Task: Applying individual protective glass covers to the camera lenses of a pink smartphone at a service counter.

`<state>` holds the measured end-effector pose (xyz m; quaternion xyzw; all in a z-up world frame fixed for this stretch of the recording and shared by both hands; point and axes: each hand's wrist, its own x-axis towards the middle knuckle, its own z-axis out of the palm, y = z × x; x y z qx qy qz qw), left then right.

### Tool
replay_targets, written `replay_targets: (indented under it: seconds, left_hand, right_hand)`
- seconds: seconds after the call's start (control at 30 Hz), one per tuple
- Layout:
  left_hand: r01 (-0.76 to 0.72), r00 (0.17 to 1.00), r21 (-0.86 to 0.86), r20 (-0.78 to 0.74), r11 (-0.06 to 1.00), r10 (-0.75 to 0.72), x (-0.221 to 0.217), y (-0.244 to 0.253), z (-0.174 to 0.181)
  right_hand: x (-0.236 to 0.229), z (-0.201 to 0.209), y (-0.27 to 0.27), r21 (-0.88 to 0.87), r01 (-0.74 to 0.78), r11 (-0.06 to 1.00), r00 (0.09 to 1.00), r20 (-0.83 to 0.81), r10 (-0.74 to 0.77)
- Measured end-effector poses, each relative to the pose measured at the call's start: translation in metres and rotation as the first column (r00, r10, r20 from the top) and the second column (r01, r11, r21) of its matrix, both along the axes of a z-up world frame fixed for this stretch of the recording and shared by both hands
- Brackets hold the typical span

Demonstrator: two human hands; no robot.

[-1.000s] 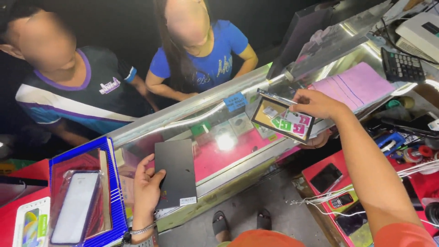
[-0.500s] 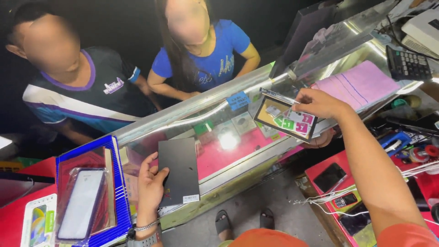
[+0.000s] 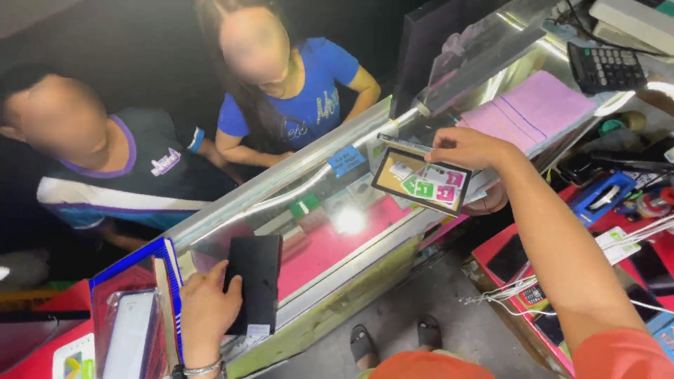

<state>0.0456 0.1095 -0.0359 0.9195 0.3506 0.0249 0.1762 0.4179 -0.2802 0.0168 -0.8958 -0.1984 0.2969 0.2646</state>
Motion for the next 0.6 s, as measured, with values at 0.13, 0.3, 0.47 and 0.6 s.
replay_targets:
  seconds: [0.13, 0.3, 0.47, 0.6]
  left_hand:
    - [0.35, 0.907, 0.192, 0.174, 0.917, -0.383, 0.057, -0.066, 0.032]
    - [0.756, 0.584, 0.236, 0.179, 0.611, -0.792, 0.178, -0.184, 0.013]
    - [0.808, 0.446, 0.351, 0.16, 0.473, -0.881, 0.274, -0.231, -0.034]
    - [0.856, 0.488, 0.195, -0.003, 0.478, -0.873, 0.288, -0.248, -0.033]
  right_hand:
    - [0.005, 0.004, -0.005, 0.013, -0.018, 1.0, 0.999, -0.03, 0.018]
    - [0.026, -0.035, -0.021, 0.182, 0.066, 0.981, 0.998, -0.008, -0.065]
    - [0.03, -0.029, -0.024, 0.165, 0.0, 0.986, 1.0, 0.002, 0.0]
    - [0.024, -0.018, -0.027, 0.158, 0.001, 0.987, 0.999, -0.04, 0.005]
